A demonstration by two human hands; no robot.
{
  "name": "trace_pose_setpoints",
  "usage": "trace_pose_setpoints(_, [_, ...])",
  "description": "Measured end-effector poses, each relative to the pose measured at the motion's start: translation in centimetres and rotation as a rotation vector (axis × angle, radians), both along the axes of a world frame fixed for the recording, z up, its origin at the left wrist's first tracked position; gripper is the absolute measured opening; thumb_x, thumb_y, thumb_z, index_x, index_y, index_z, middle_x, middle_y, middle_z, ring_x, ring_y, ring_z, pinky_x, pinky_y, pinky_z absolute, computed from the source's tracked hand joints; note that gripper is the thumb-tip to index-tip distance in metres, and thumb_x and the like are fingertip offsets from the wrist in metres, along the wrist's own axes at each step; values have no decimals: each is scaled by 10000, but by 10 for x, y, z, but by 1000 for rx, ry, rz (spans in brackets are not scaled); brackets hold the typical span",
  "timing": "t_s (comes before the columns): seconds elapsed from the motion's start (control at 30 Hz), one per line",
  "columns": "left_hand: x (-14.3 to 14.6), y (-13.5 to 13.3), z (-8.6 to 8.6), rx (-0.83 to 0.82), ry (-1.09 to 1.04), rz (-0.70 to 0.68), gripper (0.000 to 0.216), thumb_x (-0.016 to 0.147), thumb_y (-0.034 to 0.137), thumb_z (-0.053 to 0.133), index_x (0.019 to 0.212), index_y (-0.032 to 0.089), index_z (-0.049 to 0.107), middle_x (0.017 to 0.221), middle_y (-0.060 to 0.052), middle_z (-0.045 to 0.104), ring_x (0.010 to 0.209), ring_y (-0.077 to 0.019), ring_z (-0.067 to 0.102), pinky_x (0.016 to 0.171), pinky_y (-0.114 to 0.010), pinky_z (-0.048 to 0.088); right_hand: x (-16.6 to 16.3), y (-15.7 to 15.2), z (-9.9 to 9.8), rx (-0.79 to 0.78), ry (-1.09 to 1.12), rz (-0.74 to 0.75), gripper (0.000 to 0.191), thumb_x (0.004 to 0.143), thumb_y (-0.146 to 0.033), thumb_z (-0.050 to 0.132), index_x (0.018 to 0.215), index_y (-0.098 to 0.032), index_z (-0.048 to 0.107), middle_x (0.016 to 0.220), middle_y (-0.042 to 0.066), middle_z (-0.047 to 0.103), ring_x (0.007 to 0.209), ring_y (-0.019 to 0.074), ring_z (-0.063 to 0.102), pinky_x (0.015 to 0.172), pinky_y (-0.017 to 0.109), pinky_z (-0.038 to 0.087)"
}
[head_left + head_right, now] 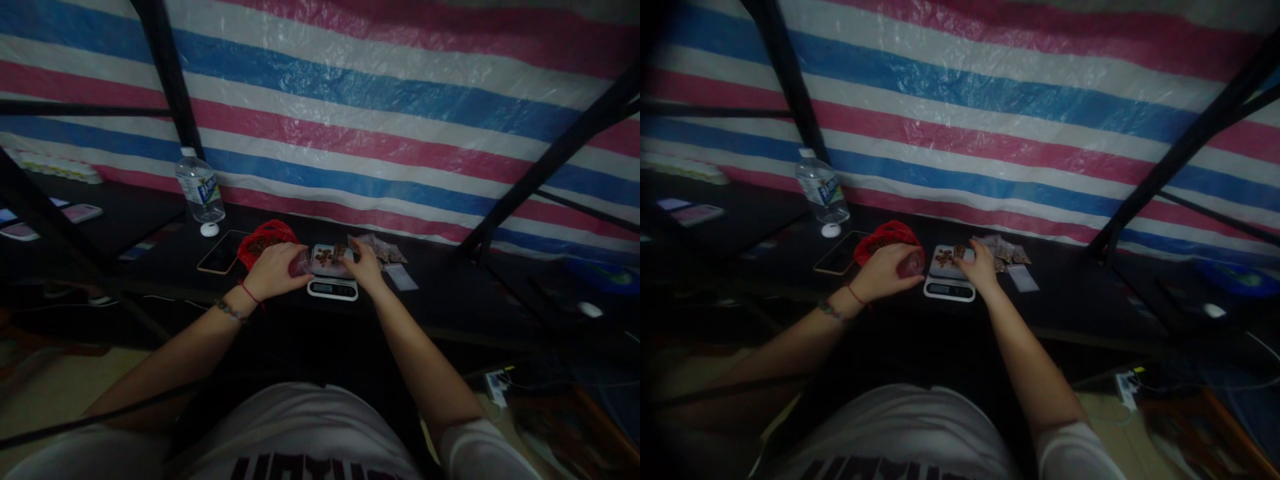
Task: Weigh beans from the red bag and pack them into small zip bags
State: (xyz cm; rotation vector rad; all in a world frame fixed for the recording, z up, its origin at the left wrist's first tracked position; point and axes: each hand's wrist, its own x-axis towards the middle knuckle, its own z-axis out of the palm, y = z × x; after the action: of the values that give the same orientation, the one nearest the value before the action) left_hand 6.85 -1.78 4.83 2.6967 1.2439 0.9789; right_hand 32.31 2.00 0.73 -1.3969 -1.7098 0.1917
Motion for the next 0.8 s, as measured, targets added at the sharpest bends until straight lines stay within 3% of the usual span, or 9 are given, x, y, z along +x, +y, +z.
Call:
trace_pose_setpoints(0.1, [3, 9, -5, -6, 5, 50, 620, 713, 550, 625, 1181, 151, 554, 1102, -121, 624, 1007, -285, 573, 895, -405, 435, 6, 29, -18, -88, -56, -10, 592, 647, -339, 727, 1180, -130, 578, 1183, 157, 601, 1096, 253, 551, 973, 434, 395])
trace_pose_setpoints(0.27, [11, 18, -19, -45, -40, 83, 528, 723, 511, 625, 1122, 168, 586, 1068, -109, 629, 990, -269, 580, 892, -396, 439, 5, 42, -25, -160, -108, 29, 352, 684, -348, 693, 980, -159, 664, 990, 96, 682, 958, 228, 619, 904, 404, 441])
trace_pose_setpoints(0.43, [13, 23, -25, -84, -97, 118, 461, 763, 520, 578, 1057, 166, 606, 997, -98, 641, 947, -251, 593, 858, -376, 457, -4, 37, -13, -165, 13, 41, 337, 691, -311, 665, 991, -157, 655, 975, 79, 692, 926, 210, 638, 873, 371, 467])
trace_pose_setpoints(0.63, [14, 23, -31, -87, -168, 101, 561, 710, 535, 639, 1129, 168, 575, 1088, -107, 630, 1018, -265, 582, 905, -386, 446, -33, 15, -6, -145, 173, 239, 459, 646, -284, 696, 1071, -177, 560, 970, 53, 684, 894, 167, 646, 837, 320, 484])
trace_pose_setpoints(0.8, [11, 20, -33, -71, -151, 90, 635, 702, 575, 638, 1166, 150, 550, 1107, -117, 624, 1029, -267, 583, 918, -390, 444, -44, -10, 8, -125, 64, 268, 402, 655, -291, 690, 1025, -186, 575, 978, 43, 674, 912, 179, 632, 842, 334, 473])
